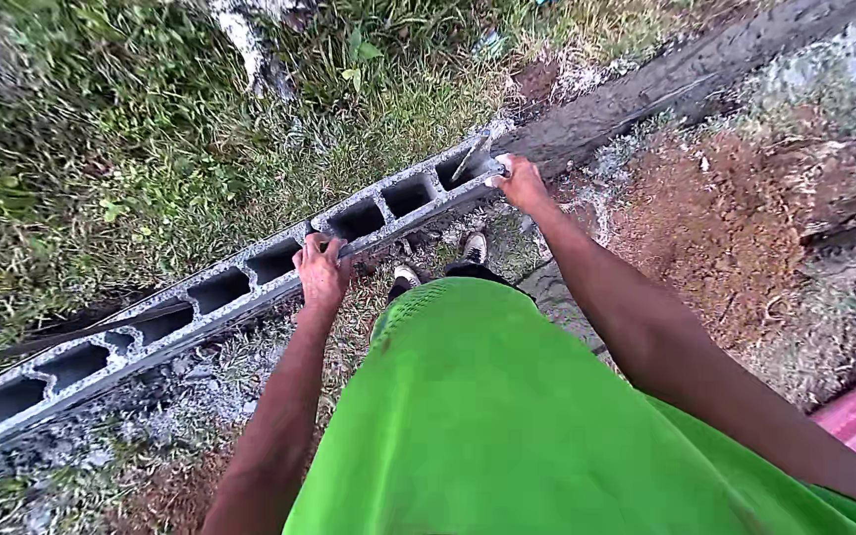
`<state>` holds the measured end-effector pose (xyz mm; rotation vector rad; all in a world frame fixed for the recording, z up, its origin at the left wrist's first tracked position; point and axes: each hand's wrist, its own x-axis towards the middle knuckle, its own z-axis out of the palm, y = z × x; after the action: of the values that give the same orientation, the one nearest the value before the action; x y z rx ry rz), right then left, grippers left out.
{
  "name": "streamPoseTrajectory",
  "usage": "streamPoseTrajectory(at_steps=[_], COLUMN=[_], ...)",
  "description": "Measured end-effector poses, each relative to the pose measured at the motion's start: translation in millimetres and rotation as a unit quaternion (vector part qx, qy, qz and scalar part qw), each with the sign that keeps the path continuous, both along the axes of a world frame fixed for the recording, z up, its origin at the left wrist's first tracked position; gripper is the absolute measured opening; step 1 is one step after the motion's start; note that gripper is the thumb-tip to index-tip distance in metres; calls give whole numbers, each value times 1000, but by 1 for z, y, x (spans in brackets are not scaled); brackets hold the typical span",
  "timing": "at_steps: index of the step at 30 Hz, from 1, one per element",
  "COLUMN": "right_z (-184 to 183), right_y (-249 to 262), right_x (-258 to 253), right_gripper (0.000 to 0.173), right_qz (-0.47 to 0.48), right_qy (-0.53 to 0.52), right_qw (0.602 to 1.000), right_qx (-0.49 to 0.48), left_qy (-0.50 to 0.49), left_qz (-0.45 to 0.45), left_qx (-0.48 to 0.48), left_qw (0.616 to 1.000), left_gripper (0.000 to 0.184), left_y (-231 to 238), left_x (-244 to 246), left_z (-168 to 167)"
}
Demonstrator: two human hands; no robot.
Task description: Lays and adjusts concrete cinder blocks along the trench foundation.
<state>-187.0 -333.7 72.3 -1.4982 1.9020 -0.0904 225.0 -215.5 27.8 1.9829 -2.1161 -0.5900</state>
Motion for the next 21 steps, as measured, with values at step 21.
streamPoseTrajectory(at_steps=[21], right_z=[-40], right_y=[43], right_x=[-25], right_gripper=[37], right_qz=[-443], right_qy=[-373], right_qw=[813], right_qx=[56], left_qy=[-13], left_qz=[236], left_qx=[119], left_qw=[964], left_gripper=[34], left_y=[-23], left_x=[-23], left_z=[63])
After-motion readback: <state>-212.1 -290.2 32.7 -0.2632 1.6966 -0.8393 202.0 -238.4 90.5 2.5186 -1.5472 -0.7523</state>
